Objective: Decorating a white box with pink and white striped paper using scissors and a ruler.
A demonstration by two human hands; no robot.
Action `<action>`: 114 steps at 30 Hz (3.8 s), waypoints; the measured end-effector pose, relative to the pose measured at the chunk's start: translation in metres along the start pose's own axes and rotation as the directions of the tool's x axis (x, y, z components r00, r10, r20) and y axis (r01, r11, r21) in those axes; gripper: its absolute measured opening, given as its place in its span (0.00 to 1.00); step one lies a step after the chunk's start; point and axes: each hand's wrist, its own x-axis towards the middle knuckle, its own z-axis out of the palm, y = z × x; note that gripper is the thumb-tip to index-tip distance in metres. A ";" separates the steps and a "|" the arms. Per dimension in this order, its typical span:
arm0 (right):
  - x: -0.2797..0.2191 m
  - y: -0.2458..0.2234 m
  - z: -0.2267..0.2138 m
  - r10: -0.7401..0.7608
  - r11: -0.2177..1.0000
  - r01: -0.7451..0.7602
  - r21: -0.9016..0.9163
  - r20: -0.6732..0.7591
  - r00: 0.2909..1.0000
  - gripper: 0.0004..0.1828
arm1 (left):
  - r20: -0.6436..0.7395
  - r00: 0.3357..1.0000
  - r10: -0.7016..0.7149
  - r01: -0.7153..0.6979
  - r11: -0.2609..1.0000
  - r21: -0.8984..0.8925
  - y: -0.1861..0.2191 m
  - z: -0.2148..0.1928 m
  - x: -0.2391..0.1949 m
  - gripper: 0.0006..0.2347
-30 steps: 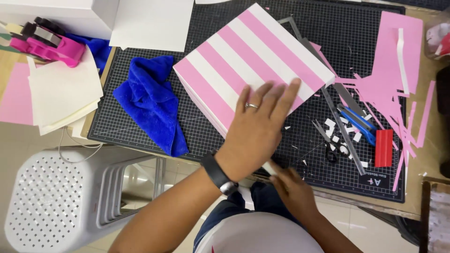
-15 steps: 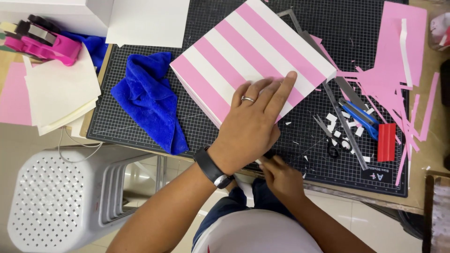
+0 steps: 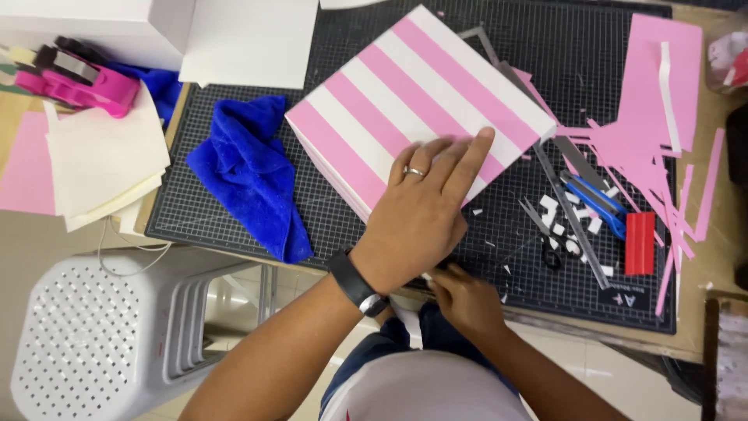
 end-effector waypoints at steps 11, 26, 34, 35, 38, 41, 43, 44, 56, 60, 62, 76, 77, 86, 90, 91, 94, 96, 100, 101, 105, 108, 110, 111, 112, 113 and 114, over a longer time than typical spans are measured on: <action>0.013 0.006 -0.006 -0.073 0.995 0.064 -0.080 -0.119 0.990 0.05 | -0.003 1.000 -0.025 0.025 0.999 -0.031 0.001 0.005 -0.002 0.37; 0.002 -0.002 -0.016 -0.133 0.984 0.106 -0.142 -0.200 0.971 0.17 | 0.004 1.000 -0.020 0.020 1.000 -0.022 -0.002 0.004 -0.001 0.40; -0.007 0.004 -0.010 -0.113 0.974 0.073 -0.214 -0.181 0.977 0.19 | -0.005 1.000 -0.014 0.014 1.000 -0.011 -0.001 0.007 -0.005 0.40; -0.009 0.002 -0.008 -0.114 0.974 0.076 -0.214 -0.175 0.978 0.19 | -0.004 1.000 -0.020 0.020 1.000 -0.012 -0.001 0.006 -0.006 0.40; -0.005 0.001 -0.001 -0.131 0.985 0.110 -0.131 -0.167 0.977 0.21 | 0.003 1.000 -0.009 0.009 1.000 -0.016 -0.003 0.008 -0.004 0.41; -0.005 0.000 0.002 -0.123 0.985 0.100 -0.140 -0.168 0.978 0.22 | -0.009 1.000 0.008 -0.008 1.000 0.002 0.001 0.008 -0.004 0.39; -0.016 -0.003 -0.004 -0.073 0.996 0.070 -0.062 -0.044 0.996 0.25 | 0.001 1.000 0.001 -0.001 1.000 -0.008 0.001 0.005 -0.005 0.40; -0.004 -0.002 -0.002 -0.082 0.995 0.079 -0.065 -0.052 0.995 0.25 | -0.008 1.000 0.003 -0.003 1.000 0.000 -0.003 0.005 -0.002 0.40; 0.003 0.005 -0.008 -0.145 0.985 0.117 -0.128 -0.232 0.962 0.21 | 0.002 1.000 0.008 -0.008 1.000 -0.004 -0.002 0.005 -0.003 0.40; 0.002 0.010 0.002 -0.082 0.984 0.057 -0.170 -0.143 0.986 0.21 | -0.005 1.000 0.012 -0.012 1.000 0.006 -0.002 0.006 -0.003 0.40; -0.002 0.010 -0.001 -0.028 0.975 -0.002 -0.220 -0.134 0.991 0.20 | -0.012 1.000 0.014 -0.014 1.000 0.000 0.000 0.006 -0.007 0.40; 0.003 0.007 0.001 -0.130 0.975 0.095 -0.201 -0.173 0.976 0.23 | 0.028 1.000 0.010 -0.011 0.999 0.037 -0.002 0.008 -0.004 0.44; 0.004 0.002 -0.003 -0.131 0.975 0.097 -0.198 -0.169 0.977 0.23 | 0.031 1.000 0.006 -0.007 0.999 0.038 -0.002 0.007 -0.006 0.44; -0.002 -0.018 -0.018 -0.046 0.994 0.044 -0.102 -0.011 0.999 0.20 | 0.134 0.990 -0.055 0.059 0.998 -0.031 0.003 0.005 -0.006 0.44; 0.005 -0.001 -0.037 0.031 0.994 -0.040 -0.102 -0.085 0.996 0.18 | 0.146 0.988 -0.045 0.043 0.999 0.022 0.004 0.007 0.003 0.41; 0.005 0.007 -0.041 0.083 0.993 -0.091 -0.077 -0.108 0.991 0.24 | 0.161 0.986 -0.046 0.038 0.998 0.051 0.004 0.007 0.004 0.40; -0.005 0.014 -0.061 0.132 0.986 -0.119 0.115 -0.113 0.985 0.26 | 0.182 0.982 -0.056 0.056 0.998 0.004 -0.005 -0.013 0.021 0.42; -0.014 0.015 -0.058 0.069 0.982 -0.042 0.186 -0.141 0.988 0.26 | 0.206 0.971 -0.121 0.131 0.991 -0.036 -0.035 -0.022 0.040 0.44; -0.012 0.007 -0.051 -0.094 0.947 0.182 0.264 -0.314 0.945 0.27 | 0.147 0.987 -0.065 0.102 0.961 -0.258 -0.105 -0.048 0.066 0.46; -0.004 0.006 -0.050 -0.095 0.947 0.184 0.262 -0.319 0.943 0.27 | 0.144 0.988 -0.061 0.097 0.962 -0.257 -0.118 -0.055 0.072 0.46; 0.027 -0.002 -0.041 -0.143 0.933 0.260 0.247 -0.407 0.902 0.26 | 0.185 0.973 -0.136 0.182 0.949 -0.257 -0.165 -0.075 0.079 0.40; 0.037 -0.009 -0.021 -0.203 0.914 0.317 0.255 -0.389 0.899 0.29 | 0.199 0.971 -0.135 0.193 0.932 -0.308 -0.176 -0.081 0.076 0.41; 0.032 -0.012 -0.011 -0.264 0.895 0.366 0.255 -0.359 0.895 0.33 | 0.224 0.964 -0.144 0.216 0.914 -0.343 -0.177 -0.081 0.078 0.40; 0.030 -0.012 -0.009 -0.296 0.883 0.394 0.254 -0.350 0.889 0.31 | 0.223 0.964 -0.145 0.217 0.915 -0.339 -0.179 -0.080 0.078 0.41; 0.027 -0.012 -0.006 -0.327 0.871 0.422 0.254 -0.341 0.881 0.29 | 0.223 0.964 -0.147 0.217 0.917 -0.336 -0.181 -0.080 0.077 0.42; 0.030 -0.013 -0.010 -0.327 0.870 0.421 0.256 -0.338 0.882 0.29 | 0.224 0.963 -0.150 0.221 0.916 -0.336 -0.181 -0.081 0.077 0.42; 0.034 -0.014 -0.014 -0.228 0.876 0.361 0.320 -0.386 0.894 0.27 | 0.222 0.964 -0.144 0.214 0.919 -0.331 -0.181 -0.081 0.076 0.41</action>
